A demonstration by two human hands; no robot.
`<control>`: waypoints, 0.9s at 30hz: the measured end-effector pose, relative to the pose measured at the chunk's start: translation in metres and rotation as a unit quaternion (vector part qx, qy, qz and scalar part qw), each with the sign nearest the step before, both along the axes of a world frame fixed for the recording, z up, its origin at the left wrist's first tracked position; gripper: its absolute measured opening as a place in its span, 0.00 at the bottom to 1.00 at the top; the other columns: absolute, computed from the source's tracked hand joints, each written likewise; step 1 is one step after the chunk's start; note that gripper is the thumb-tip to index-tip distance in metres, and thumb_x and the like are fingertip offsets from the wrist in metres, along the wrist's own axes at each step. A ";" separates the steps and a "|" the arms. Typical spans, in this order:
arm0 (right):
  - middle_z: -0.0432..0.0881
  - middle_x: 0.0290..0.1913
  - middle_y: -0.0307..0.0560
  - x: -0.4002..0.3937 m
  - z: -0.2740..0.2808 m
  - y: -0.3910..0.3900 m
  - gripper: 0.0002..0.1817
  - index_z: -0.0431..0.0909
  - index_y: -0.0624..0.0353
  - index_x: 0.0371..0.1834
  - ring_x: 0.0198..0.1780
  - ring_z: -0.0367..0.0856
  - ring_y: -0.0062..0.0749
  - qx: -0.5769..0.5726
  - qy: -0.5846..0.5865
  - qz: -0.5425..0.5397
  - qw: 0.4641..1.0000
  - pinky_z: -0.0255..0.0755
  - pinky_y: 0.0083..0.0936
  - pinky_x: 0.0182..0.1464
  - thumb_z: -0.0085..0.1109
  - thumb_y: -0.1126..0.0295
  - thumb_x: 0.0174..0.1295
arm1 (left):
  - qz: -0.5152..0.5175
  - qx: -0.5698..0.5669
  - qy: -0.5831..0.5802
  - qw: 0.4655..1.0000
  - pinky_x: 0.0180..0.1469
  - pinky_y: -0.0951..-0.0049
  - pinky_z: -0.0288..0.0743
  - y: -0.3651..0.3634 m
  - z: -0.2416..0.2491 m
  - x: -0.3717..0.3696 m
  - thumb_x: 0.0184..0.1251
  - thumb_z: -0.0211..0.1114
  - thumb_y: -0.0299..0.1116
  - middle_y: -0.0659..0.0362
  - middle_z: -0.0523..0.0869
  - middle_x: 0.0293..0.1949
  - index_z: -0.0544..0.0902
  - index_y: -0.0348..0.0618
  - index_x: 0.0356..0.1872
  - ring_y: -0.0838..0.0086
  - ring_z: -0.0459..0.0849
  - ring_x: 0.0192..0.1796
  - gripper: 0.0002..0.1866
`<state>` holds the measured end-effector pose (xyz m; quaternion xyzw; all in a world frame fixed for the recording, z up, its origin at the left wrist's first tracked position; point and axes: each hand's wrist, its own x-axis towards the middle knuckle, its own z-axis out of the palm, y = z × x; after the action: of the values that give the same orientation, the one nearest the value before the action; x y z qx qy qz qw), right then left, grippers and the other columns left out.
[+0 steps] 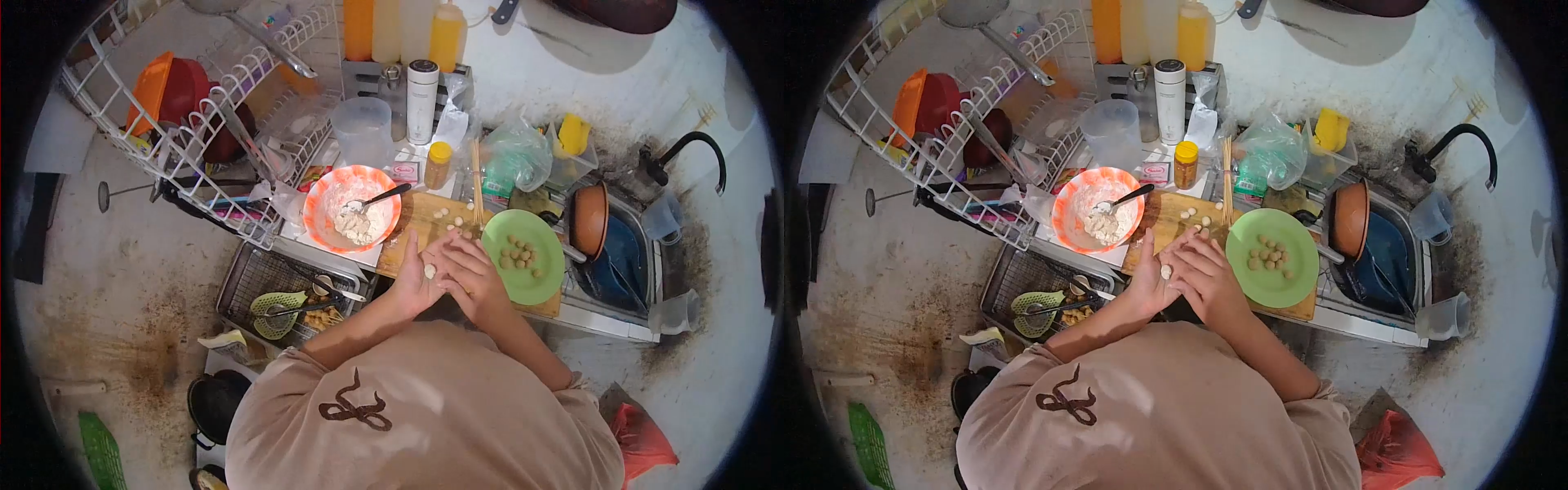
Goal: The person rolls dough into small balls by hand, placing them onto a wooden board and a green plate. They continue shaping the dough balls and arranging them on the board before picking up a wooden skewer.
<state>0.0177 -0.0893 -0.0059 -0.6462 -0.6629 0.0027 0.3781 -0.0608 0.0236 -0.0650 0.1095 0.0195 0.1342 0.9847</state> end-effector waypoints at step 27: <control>0.67 0.62 0.51 -0.006 0.018 0.027 0.24 0.66 0.62 0.59 0.64 0.63 0.48 0.038 -0.103 -0.093 0.990 0.47 0.55 0.64 0.50 0.64 0.60 | -0.015 0.083 -0.132 0.988 0.65 0.56 0.52 -0.017 0.022 0.022 0.63 0.31 0.66 0.53 0.56 0.66 0.56 0.56 0.66 0.66 0.56 0.68 0.36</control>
<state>0.0117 -0.0623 0.0123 -0.6868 -0.6353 -0.1240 0.3308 -0.0387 0.0067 -0.0431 0.1722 -0.1231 0.1341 0.9681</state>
